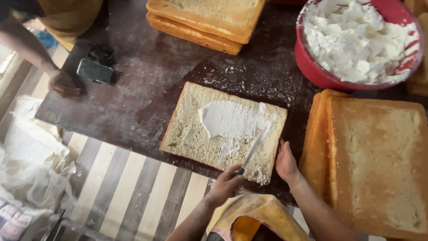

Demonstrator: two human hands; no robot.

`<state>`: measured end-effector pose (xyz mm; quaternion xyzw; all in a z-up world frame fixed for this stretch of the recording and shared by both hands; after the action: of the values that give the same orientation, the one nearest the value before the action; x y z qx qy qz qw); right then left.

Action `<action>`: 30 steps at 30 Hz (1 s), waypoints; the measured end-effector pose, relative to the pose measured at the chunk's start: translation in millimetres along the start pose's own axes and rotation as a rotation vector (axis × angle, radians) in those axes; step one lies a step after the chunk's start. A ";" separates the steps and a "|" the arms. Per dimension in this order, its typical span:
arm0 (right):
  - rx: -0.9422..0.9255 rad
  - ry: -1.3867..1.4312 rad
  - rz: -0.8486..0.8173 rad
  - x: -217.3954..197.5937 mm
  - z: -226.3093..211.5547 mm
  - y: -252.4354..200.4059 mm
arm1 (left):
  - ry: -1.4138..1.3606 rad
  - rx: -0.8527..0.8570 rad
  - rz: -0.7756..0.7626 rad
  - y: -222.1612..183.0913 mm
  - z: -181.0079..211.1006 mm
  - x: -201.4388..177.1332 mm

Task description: Spreading cream and stacking large sponge cake layers to assemble a multi-layer cake.

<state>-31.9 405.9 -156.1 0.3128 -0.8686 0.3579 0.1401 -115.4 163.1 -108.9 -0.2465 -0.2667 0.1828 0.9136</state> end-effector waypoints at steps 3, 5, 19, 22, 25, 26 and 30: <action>-0.104 -0.109 -0.019 -19.7 12.3 22.0 | 0.526 0.250 0.373 -26.9 27.8 -59.6; -0.141 -0.126 -0.043 -13.5 7.8 22.4 | 1.020 0.137 0.522 -54.7 61.8 -80.5; -0.182 -0.189 0.007 -0.3 2.4 14.8 | 1.982 0.062 0.622 -55.2 161.1 -244.7; -0.204 -0.151 -0.010 4.7 1.7 9.3 | 1.688 -0.014 0.549 -62.9 169.5 -244.7; -0.168 -0.166 0.031 5.6 1.4 8.1 | 0.997 -0.052 0.369 -69.8 134.9 -245.4; -0.147 -0.166 0.049 6.3 1.3 7.1 | 0.981 0.102 0.369 -74.8 137.1 -245.6; -0.138 -0.170 0.056 6.0 2.3 5.1 | 0.963 0.050 0.497 -95.5 164.9 -242.3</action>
<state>-39.8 404.4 -157.7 0.3073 -0.9082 0.2734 0.0772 -383.0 31.0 -31.4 -0.3361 0.2527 0.2660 0.8674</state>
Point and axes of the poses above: each hand's wrist, its own y-axis towards the middle knuckle, its own x-axis out of the palm, z = x × y, the point moved 8 cm from there along y, towards the middle knuckle, and after that the axes turned 5 degrees about y, right-handed, at the moved point
